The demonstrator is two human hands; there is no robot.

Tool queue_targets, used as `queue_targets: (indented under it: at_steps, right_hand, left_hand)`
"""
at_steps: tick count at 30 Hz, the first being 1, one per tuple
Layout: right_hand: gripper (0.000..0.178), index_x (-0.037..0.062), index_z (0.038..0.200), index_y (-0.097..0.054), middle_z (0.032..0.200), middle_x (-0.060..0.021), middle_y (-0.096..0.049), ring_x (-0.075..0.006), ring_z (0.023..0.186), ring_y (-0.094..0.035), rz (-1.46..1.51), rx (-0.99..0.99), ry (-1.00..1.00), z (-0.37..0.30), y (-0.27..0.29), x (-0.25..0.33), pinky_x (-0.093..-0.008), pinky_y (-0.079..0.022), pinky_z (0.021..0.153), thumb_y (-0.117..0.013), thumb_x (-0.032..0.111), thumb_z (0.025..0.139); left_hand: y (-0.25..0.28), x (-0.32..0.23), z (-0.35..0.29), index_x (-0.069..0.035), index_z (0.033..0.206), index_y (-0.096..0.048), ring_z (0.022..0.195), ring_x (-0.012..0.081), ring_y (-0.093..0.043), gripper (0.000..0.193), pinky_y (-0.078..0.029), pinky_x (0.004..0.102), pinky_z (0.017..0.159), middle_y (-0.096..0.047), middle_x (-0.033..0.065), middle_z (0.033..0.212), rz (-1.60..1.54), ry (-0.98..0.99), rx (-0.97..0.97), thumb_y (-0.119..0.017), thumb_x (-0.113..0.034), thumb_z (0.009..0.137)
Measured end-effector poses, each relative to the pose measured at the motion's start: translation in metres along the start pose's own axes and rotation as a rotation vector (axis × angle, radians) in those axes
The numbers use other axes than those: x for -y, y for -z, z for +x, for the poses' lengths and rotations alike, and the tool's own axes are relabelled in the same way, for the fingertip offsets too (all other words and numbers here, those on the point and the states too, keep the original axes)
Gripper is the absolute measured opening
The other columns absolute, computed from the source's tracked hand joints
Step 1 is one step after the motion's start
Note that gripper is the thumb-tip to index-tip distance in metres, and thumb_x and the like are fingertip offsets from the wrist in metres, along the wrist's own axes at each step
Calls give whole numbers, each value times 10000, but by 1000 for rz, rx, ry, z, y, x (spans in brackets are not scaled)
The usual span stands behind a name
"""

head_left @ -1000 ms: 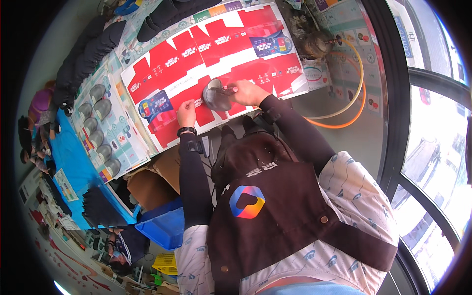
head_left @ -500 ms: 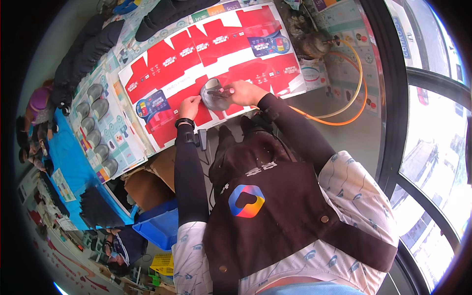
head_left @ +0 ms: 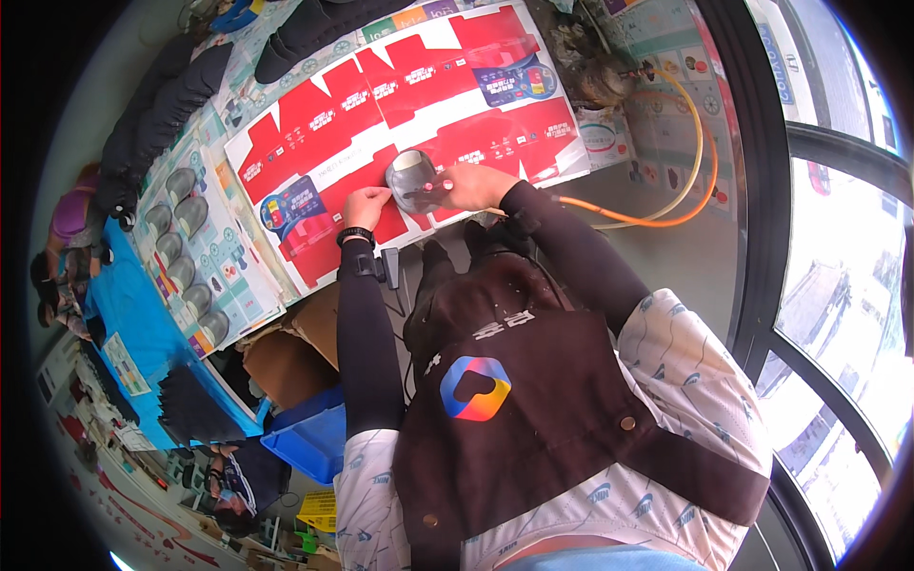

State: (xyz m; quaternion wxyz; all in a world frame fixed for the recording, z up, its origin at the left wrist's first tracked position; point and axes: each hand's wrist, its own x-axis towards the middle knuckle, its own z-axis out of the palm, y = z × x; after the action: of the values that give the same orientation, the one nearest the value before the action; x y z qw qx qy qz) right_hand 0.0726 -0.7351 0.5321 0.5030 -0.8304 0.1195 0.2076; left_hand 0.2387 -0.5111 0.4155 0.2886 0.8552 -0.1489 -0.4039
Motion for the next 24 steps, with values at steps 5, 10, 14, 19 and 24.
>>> queue_targets:
  at_steps: [5, 10, 14, 19, 24]
  right_hand:
    - [340, 4, 999, -717, 929, -265, -705, -446, 946, -669, -87, 31, -58, -9, 13, -11, -498, -536, 841, -636, 273, 808]
    - [308, 19, 995, -724, 927, -273, -697, -448, 936, -668, -10, 8, -67, -14, 16, 11, -507, -533, 836, -594, 236, 819]
    - [296, 29, 1002, -715, 921, -273, -688, -458, 931, -656, -130, 41, -64, -21, 18, -21, -519, -526, 820, -576, 239, 846]
    - [300, 11, 1096, -680, 959, -281, -680, -455, 943, -658, 169, -184, -41, -46, 45, -15, -488, -514, 798, -618, 192, 864]
    - [268, -9, 1083, -681, 922, -22, -693, -98, 789, -592, 566, -296, -110, -61, 58, -1, -286, -478, 677, -738, 55, 829]
  left_hand:
    - [-3, -9, -1, -44, 1012, -800, 851, 204, -722, 303, -540, 339, 784, -778, 120, 909, -1, -33, 1, -761, -314, 881]
    - [-5, -4, -2, -40, 1003, -801, 802, 179, -716, 317, -534, 330, 752, -776, 103, 872, 65, 5, -29, -765, -327, 875]
    - [-12, -30, -1, -46, 918, -794, 761, 202, -715, 271, -539, 352, 725, -765, 103, 823, 55, -34, -60, -765, -306, 847]
    - [-9, -43, -15, -29, 816, -751, 769, 294, -729, 280, -553, 396, 740, -743, 145, 776, -9, -26, -138, -780, -306, 787]
    - [33, -10, -27, 16, 854, -702, 712, 145, -713, 196, -575, 284, 616, -727, 81, 766, -561, 78, -225, -739, -175, 873]
